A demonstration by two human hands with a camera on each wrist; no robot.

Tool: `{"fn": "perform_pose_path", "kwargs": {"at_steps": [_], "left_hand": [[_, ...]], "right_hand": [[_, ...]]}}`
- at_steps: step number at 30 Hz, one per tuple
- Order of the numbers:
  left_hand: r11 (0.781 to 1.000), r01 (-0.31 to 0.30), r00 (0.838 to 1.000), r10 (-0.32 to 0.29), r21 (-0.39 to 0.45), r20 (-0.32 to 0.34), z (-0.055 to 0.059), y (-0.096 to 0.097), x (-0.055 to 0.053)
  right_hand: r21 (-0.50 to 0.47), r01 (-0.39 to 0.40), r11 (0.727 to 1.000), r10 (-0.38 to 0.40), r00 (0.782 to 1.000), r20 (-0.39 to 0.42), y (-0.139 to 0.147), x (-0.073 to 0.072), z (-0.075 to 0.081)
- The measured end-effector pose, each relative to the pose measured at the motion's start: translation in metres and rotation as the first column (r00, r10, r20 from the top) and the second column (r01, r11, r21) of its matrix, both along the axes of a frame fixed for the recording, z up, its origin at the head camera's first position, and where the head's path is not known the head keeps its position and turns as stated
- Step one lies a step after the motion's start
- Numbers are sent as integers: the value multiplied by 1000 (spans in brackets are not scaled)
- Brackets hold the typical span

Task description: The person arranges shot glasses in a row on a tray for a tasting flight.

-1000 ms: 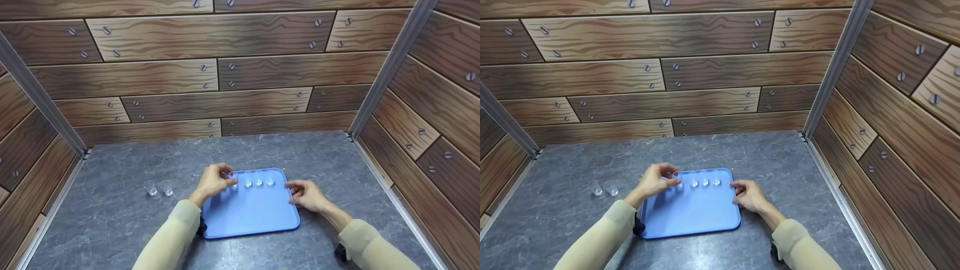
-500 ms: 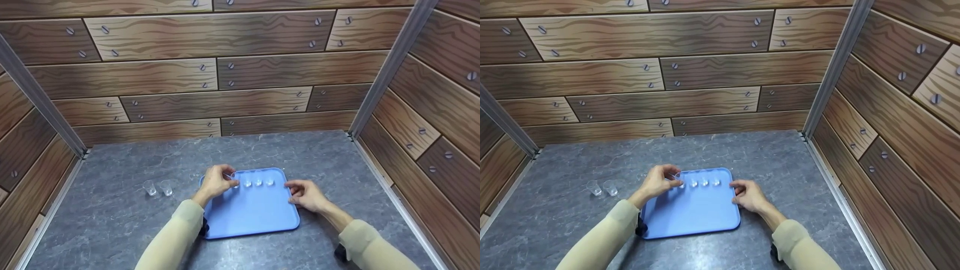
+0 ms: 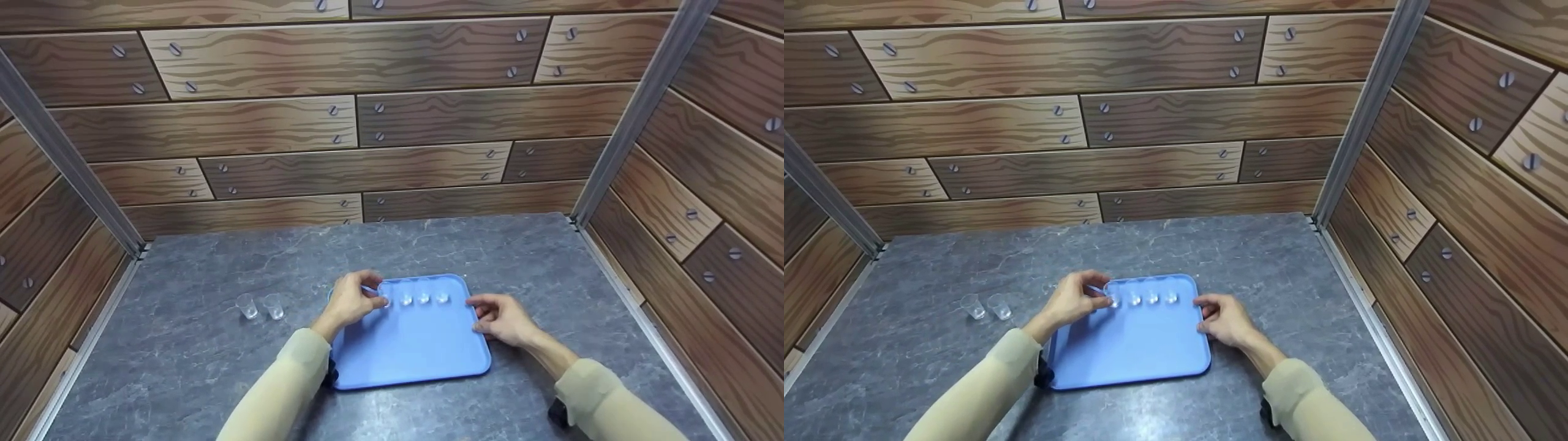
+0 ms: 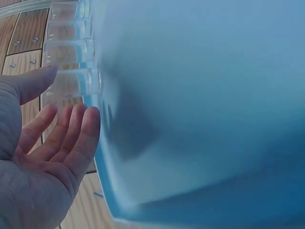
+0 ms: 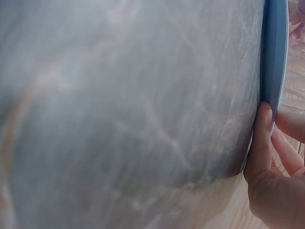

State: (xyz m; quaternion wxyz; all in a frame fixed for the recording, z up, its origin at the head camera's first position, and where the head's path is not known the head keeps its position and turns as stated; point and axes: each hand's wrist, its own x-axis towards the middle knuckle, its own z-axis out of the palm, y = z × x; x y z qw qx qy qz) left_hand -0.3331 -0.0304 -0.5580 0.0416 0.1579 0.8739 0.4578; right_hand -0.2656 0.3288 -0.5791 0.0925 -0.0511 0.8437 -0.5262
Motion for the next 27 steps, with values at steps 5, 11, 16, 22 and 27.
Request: {"fn": "perform_pose_path", "kwargs": {"at_steps": [5, 11, 16, 22, 27], "left_hand": [[1000, -3, 1000, 3, 3, -11, 4, -11, 1], [1000, -13, 1000, 13, -7, -12, 11, -30, 3], [999, -17, 1000, 16, -29, -16, 19, -44, 5], [999, 9, 1000, -10, -53, -25, 30, -62, 7], [998, 2, 1000, -4, -64, -24, 40, -78, 10]], "right_hand": [[9, -2, 1000, 2, 1000, -12, 0, 0, -1], [19, 0, 1000, 0, 1000, -12, -1, 0, -1], [28, 16, 999, -15, 1000, -5, -1, 0, 0], [25, 17, 1000, -17, 1000, 2, -2, -2, 0], [12, 9, 1000, -9, 1000, 4, -2, -2, 0]]}}
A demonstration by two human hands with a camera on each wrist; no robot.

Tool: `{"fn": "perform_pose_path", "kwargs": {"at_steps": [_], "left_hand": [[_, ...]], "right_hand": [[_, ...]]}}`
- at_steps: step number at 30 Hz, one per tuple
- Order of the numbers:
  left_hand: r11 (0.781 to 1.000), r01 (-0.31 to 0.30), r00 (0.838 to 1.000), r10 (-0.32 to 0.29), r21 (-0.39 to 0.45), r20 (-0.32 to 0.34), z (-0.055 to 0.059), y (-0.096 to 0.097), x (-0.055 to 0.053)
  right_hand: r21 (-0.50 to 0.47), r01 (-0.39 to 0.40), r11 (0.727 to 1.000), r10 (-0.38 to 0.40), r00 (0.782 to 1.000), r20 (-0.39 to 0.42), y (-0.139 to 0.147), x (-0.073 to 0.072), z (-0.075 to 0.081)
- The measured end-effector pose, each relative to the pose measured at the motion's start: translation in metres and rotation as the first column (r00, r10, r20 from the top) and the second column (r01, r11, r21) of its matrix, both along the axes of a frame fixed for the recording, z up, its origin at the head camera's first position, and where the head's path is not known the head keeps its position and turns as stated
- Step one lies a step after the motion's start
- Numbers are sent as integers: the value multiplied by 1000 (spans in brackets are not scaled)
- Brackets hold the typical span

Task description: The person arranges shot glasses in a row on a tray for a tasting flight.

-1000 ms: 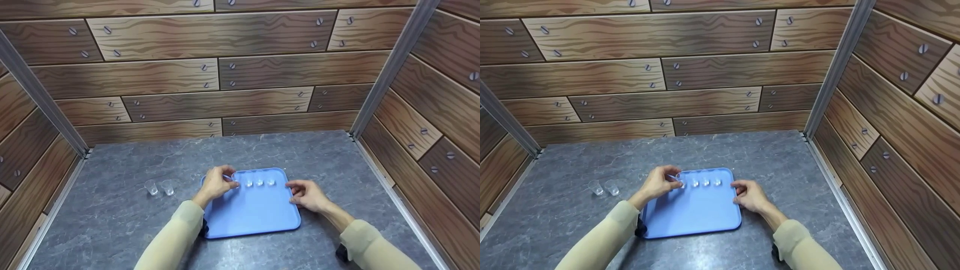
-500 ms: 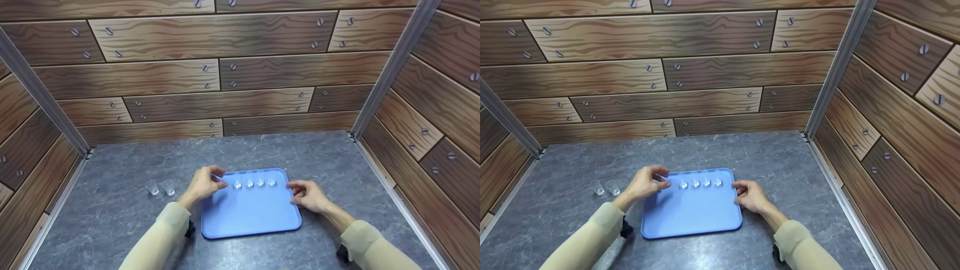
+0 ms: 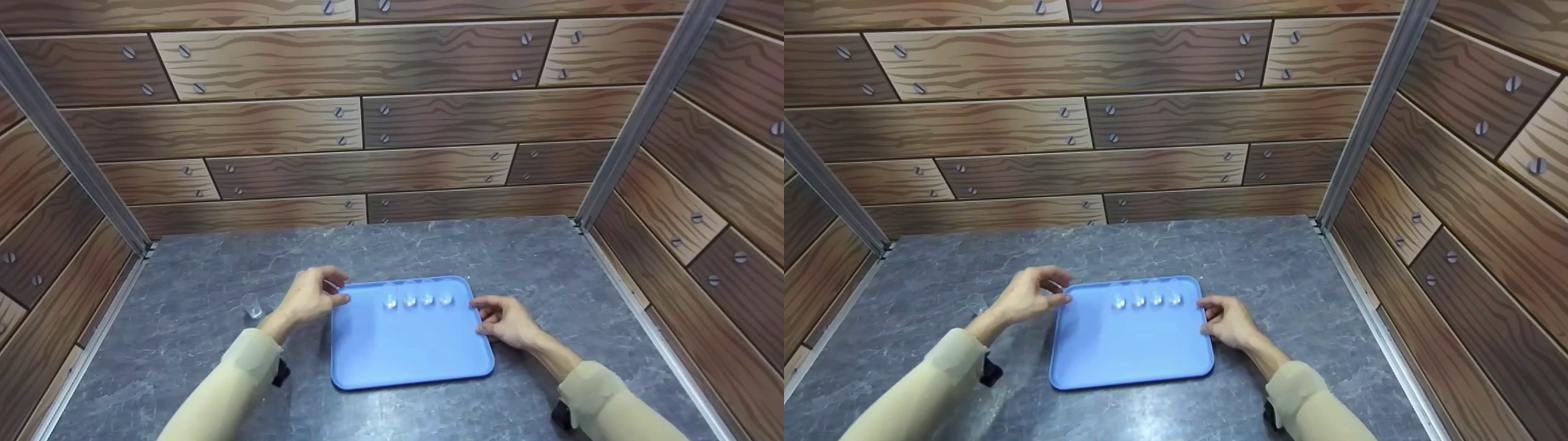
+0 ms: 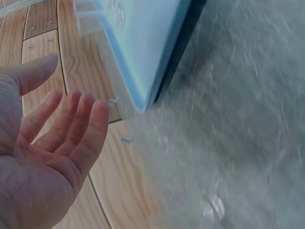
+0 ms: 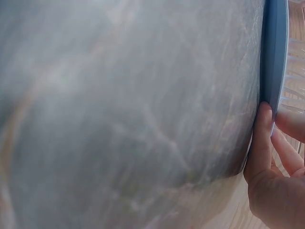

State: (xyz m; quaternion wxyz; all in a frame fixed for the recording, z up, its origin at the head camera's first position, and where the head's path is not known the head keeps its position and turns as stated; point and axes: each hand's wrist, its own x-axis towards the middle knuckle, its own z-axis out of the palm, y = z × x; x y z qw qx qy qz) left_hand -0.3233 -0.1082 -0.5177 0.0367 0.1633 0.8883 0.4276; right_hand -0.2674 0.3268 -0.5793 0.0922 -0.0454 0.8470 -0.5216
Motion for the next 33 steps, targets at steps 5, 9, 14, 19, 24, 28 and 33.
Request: {"fn": "perform_pose_path", "kwargs": {"at_steps": [5, 9, 14, 19, 24, 28, 33], "left_hand": [[999, -39, 999, 39, 11, -14, 9, -18, 2], [998, -56, 997, 57, 15, -47, 15, -37, 2], [997, -82, 993, 83, 12, -89, 21, -64, 3], [995, -102, 991, 102, 1, -90, 24, -87, 6], [990, -140, 986, 137, -22, -91, 24, -108, 7], [983, -173, 983, 169, -55, -77, 19, -124, 7], [976, -196, 979, 189, -93, -70, 12, -139, 7]], "right_hand": [[22, 1, 1000, -1, 1000, -4, 0, 1, 0], [41, 14, 999, -13, 1000, -11, 1, 1, 2], [47, 12, 999, -11, 1000, -16, 1, 0, 3], [42, 3, 999, -2, 1000, -14, 2, 0, 2], [43, 2, 999, -1, 1000, -20, 1, 1, 2], [14, -10, 1000, 11, 1000, -24, 1, 1, 1], [-13, -18, 1000, 18, 1000, -15, 1, 0, 0]]}}
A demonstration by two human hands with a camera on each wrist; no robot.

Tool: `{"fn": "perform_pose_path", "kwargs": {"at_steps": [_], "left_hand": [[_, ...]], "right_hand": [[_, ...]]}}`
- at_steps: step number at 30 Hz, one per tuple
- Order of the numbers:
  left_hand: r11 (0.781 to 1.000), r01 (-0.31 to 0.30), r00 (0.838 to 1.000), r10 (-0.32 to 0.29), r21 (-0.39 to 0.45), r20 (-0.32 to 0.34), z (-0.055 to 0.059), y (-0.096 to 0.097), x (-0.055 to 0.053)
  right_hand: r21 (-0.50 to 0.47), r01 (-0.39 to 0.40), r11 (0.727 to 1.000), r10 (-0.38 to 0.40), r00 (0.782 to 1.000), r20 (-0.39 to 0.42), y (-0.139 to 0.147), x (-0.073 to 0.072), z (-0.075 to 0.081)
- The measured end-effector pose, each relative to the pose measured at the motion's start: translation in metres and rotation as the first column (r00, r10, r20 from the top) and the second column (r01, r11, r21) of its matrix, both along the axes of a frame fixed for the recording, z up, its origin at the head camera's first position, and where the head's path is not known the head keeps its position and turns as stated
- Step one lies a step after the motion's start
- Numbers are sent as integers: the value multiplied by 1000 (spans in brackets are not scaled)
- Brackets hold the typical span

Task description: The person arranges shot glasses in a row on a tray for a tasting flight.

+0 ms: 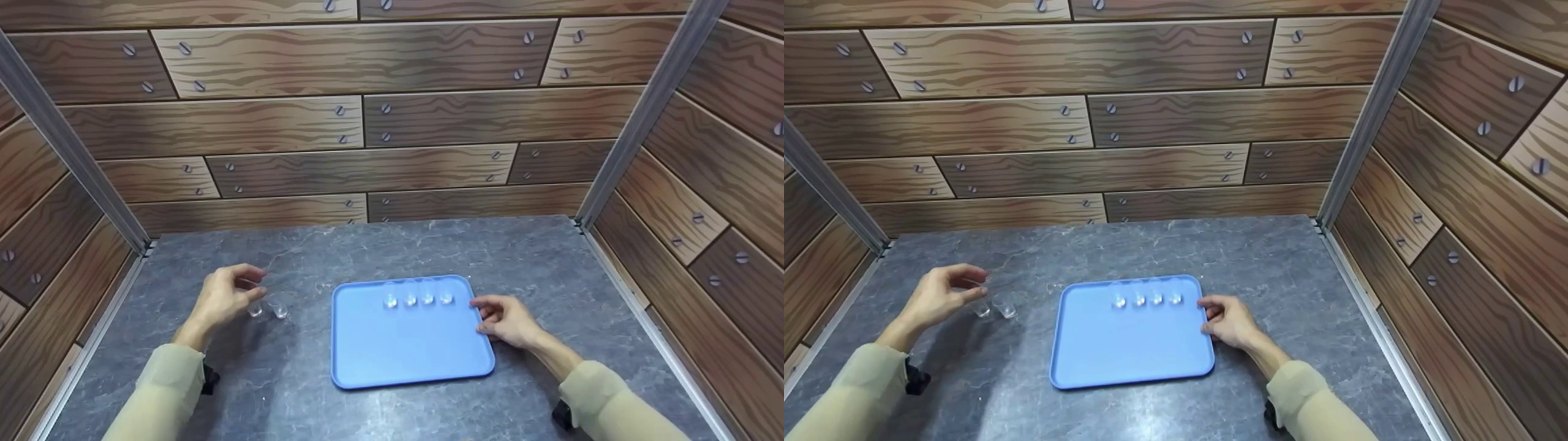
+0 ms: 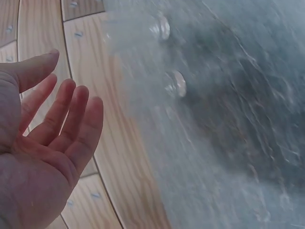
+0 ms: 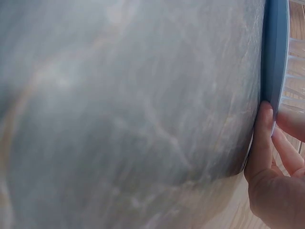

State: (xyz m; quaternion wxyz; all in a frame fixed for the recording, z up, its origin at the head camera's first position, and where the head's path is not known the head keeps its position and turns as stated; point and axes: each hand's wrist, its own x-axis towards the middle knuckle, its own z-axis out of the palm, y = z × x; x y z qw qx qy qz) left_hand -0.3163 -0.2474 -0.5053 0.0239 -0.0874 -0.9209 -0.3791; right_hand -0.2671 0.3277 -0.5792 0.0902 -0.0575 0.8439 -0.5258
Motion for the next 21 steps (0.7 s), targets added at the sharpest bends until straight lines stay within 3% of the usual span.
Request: {"fn": "perform_pose_path", "kwargs": {"at_steps": [7, 16, 21], "left_hand": [[999, -22, 999, 24, -39, 48, -13, -16, 3], [998, -58, 992, 57, 9, 110, -35, -27, 7], [997, -75, 992, 72, 32, 101, -46, -27, 9]], "right_hand": [[10, 13, 1000, -13, 1000, 9, 1, -1, -1], [3, -8, 1000, 8, 1000, -20, 2, 0, -2], [18, 14, 1000, -13, 1000, -4, 0, 0, -1]]}}
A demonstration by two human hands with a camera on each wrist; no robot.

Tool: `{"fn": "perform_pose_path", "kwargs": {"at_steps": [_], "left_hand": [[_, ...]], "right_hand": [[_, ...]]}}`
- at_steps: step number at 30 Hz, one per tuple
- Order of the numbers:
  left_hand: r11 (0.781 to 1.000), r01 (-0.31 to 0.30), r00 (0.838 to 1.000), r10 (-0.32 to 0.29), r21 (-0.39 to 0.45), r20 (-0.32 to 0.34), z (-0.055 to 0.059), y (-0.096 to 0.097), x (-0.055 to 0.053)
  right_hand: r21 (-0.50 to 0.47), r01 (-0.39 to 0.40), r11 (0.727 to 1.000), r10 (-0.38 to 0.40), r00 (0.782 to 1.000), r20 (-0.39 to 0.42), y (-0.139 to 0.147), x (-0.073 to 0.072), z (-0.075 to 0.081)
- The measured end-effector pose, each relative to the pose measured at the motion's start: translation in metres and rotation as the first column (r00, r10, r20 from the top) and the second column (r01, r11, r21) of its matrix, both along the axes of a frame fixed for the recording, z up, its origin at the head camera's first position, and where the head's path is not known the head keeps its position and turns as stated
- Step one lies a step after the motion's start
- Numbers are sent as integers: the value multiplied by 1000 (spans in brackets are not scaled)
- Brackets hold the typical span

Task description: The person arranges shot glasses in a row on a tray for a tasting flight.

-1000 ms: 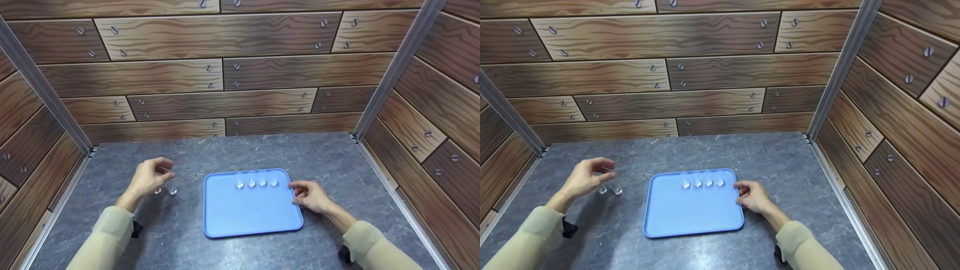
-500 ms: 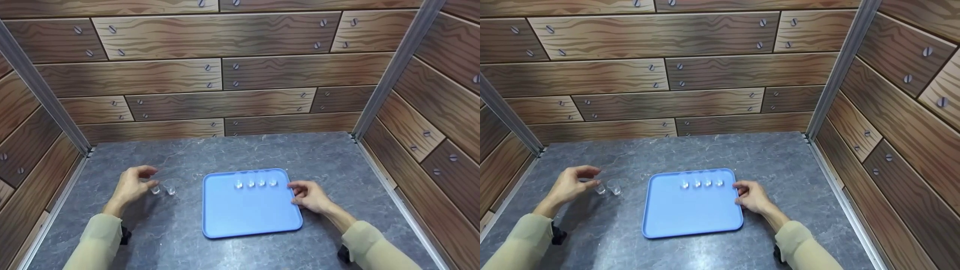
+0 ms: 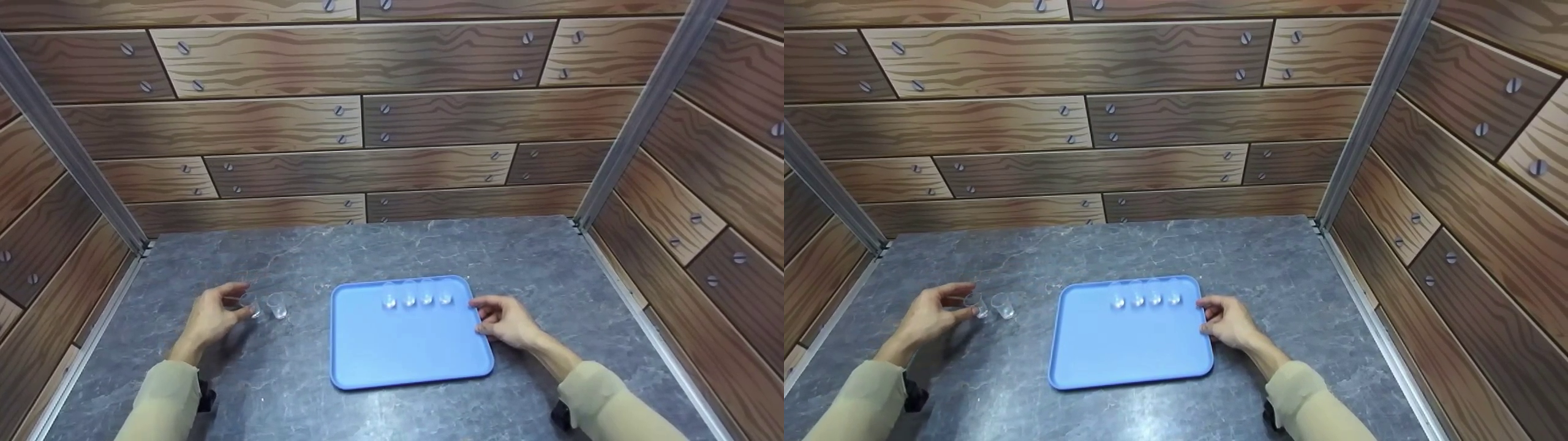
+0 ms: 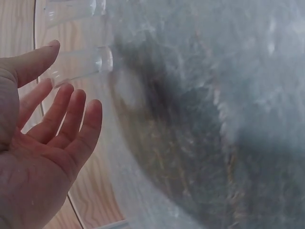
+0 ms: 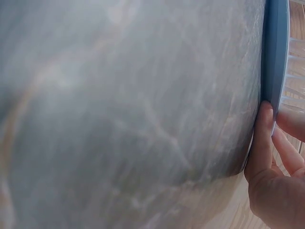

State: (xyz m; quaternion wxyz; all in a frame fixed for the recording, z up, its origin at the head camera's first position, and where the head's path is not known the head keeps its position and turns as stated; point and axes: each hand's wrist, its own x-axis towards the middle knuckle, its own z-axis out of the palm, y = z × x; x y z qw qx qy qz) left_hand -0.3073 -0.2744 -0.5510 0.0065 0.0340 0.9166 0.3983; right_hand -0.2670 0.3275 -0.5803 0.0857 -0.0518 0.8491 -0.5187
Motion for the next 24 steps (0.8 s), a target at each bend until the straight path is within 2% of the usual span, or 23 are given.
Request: {"fn": "perform_pose_path", "kwargs": {"at_steps": [8, 24], "left_hand": [[1000, -22, 999, 22, 6, 27, -7, 3, 1], [999, -47, 999, 47, -8, -14, -5, 4, 1]], "right_hand": [[-10, -3, 1000, 3, 999, 34, 1, -1, 0], [4, 3, 1000, -3, 1000, 17, 0, 0, 0]]}}
